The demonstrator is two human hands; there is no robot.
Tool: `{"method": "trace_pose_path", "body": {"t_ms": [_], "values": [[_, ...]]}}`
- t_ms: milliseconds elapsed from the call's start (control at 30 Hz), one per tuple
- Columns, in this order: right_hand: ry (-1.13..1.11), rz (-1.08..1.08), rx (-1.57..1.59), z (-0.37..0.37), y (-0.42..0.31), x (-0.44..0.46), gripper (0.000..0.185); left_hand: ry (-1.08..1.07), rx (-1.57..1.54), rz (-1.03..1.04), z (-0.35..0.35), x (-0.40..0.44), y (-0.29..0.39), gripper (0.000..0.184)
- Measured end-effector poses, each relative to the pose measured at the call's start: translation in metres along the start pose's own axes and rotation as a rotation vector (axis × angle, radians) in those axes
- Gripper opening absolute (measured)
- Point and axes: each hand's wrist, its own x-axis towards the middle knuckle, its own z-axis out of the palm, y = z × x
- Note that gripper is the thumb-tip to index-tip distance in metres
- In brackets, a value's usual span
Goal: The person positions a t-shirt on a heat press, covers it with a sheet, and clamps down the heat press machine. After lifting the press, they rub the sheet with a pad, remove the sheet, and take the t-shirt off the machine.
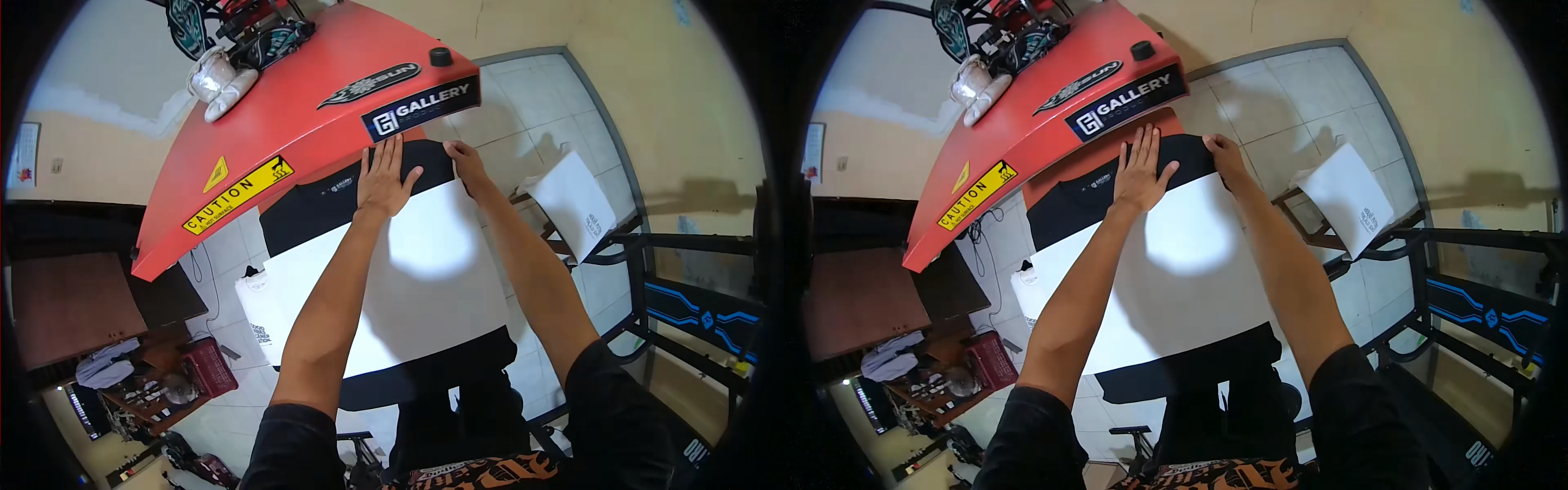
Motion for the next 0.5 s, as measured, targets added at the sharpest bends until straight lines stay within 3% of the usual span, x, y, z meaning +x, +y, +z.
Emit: {"method": "trace_pose_path", "body": {"t_ms": [133,233,267,300,367,467,500], "values": [[-0.003,-0.012,-0.101,0.007,0.001,0.002,0.032,-0.019,-0.002,-0.002,-0.002,0.002,0.000,0.085],[-0.213,-0.065,-0.132,-0.023,0.010,0.019,0.032,-0.079,-0.155,-0.014,0.000,0.007,-0.006,0.087],[-0.381,-0.244,-0.075,-0.041,0.018,0.023,0.042,-0.037,-0.330,-0.024,-0.010,0.002,-0.006,0.087],[-0.282,-0.133,-0.088,-0.044,0.003,0.000,0.046,0.005,-0.508,-0.036,-0.022,-0.006,-0.008,0.088],[-0.072,0.121,-0.121,-0.049,-0.042,-0.084,0.055,0.256,-0.547,-0.025,-0.045,-0.059,-0.015,0.082],[-0.153,0.390,-0.044,-0.117,0.024,-0.163,0.066,0.569,-0.999,-0.203,-0.067,-0.195,-0.045,0.058],[-0.186,0.453,-0.272,-0.116,0.021,-0.201,0.067,0.697,-1.150,-0.356,-0.060,-0.251,-0.062,0.051]]}}
